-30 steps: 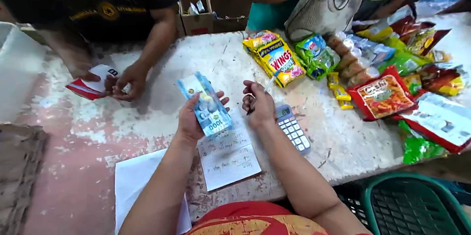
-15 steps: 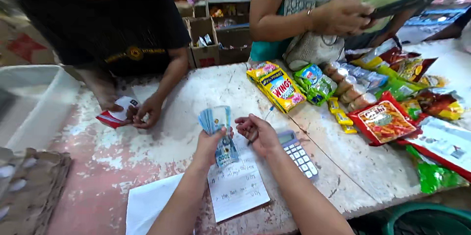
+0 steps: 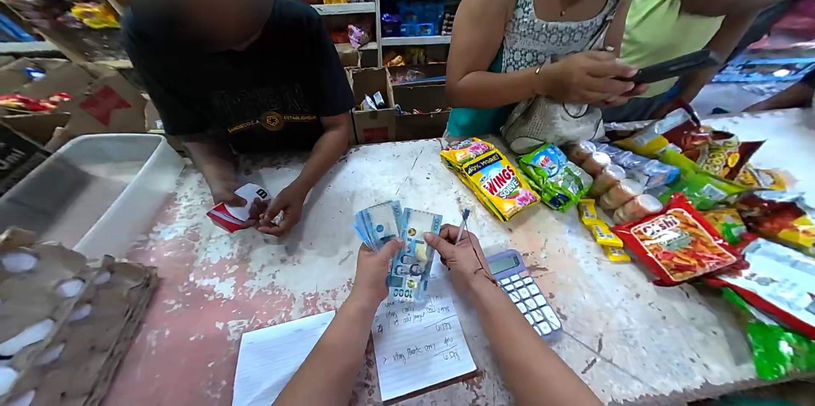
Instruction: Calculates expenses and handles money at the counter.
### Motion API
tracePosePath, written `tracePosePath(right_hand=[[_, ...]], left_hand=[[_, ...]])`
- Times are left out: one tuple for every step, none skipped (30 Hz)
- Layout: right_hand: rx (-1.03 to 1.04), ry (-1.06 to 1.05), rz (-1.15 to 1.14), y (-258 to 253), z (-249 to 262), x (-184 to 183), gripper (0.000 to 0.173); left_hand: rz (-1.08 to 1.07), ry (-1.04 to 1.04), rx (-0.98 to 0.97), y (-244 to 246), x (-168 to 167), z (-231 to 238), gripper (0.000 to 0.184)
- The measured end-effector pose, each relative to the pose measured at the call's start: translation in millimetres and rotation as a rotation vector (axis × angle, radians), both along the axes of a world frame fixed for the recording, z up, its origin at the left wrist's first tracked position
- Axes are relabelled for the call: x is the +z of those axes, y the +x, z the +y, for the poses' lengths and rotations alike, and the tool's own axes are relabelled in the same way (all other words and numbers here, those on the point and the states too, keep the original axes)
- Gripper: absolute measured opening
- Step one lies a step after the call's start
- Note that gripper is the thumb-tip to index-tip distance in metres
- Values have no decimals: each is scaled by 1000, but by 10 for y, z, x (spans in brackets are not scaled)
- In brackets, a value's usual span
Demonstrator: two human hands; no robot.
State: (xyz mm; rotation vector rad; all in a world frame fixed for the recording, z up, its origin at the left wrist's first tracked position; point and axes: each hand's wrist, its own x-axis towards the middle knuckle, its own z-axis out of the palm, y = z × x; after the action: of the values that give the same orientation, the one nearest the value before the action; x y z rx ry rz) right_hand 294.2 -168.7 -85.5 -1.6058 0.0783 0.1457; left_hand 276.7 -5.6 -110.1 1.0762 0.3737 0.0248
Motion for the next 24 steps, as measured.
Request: tracePosePath(right_hand=[[3, 25, 12, -16, 15, 11, 16], [9, 53, 22, -35, 38, 22, 14], [24, 94, 35, -59, 61, 32, 20], [41, 127, 50, -86, 82, 40, 29], [40, 140, 59, -108, 110, 41, 31], [17, 139, 54, -127, 140, 36, 27], [-18, 144, 41, -136, 162, 19, 20], [-50, 156, 19, -139, 172, 6, 15], [-89, 178, -11, -141, 178, -1, 11], [-135, 218, -45, -139, 178, -2, 8], [-182, 267, -70, -130, 164, 14, 8], [-219, 320, -68, -109, 131, 44, 9], [-237, 378, -39, -85, 83, 88, 9], [-222, 437, 15, -71, 27, 140, 11], [-188, 482, 76, -60, -19, 185, 12], [-145, 494, 127, -55, -44, 208, 13], [-112, 470, 157, -53, -41, 210, 15], [-88, 425, 165, -55, -16, 193, 20], [-66, 368, 154, -58, 18, 160, 25], [-42, 320, 140, -60, 50, 119, 29], [-29, 280, 135, -60, 76, 80, 32], [-40, 248, 138, -60, 97, 53, 28], [-64, 228, 137, -59, 108, 39, 22], [-91, 230, 129, -55, 105, 40, 18]], left_hand=[[12, 6, 15, 12, 11, 17, 31], [14, 18, 18, 21, 28, 31, 31], [4, 34, 12, 20, 42, 37, 32], [-20, 48, -1, 12, 45, 33, 32], [-53, 64, -17, 4, 36, 22, 34], [-74, 86, -29, -8, 31, 4, 36], [-91, 102, -39, -20, 27, -12, 38], [-104, 113, -41, -27, 25, -27, 40], [-110, 124, -33, -33, 20, -39, 41], [-108, 132, -17, -34, 5, -43, 39], [-93, 132, -2, -30, -9, -38, 35], [-69, 117, 1, -20, -18, -23, 30], [-41, 82, -5, -8, -15, 0, 26], [-20, 34, -11, 12, -10, 23, 21], [-20, 5, -19, 36, -19, 44, 21], [-33, 7, -19, 54, -46, 60, 24], [-52, 44, -22, 56, -69, 64, 30], [-71, 85, -34, 50, -81, 64, 37], [-82, 111, -47, 42, -81, 54, 41], [-91, 122, -59, 33, -77, 37, 43], [-105, 121, -71, 24, -74, 19, 42], [-117, 115, -82, 13, -70, 3, 41], [-126, 108, -90, 2, -66, -7, 38], [-129, 100, -92, -4, -67, -11, 32]])
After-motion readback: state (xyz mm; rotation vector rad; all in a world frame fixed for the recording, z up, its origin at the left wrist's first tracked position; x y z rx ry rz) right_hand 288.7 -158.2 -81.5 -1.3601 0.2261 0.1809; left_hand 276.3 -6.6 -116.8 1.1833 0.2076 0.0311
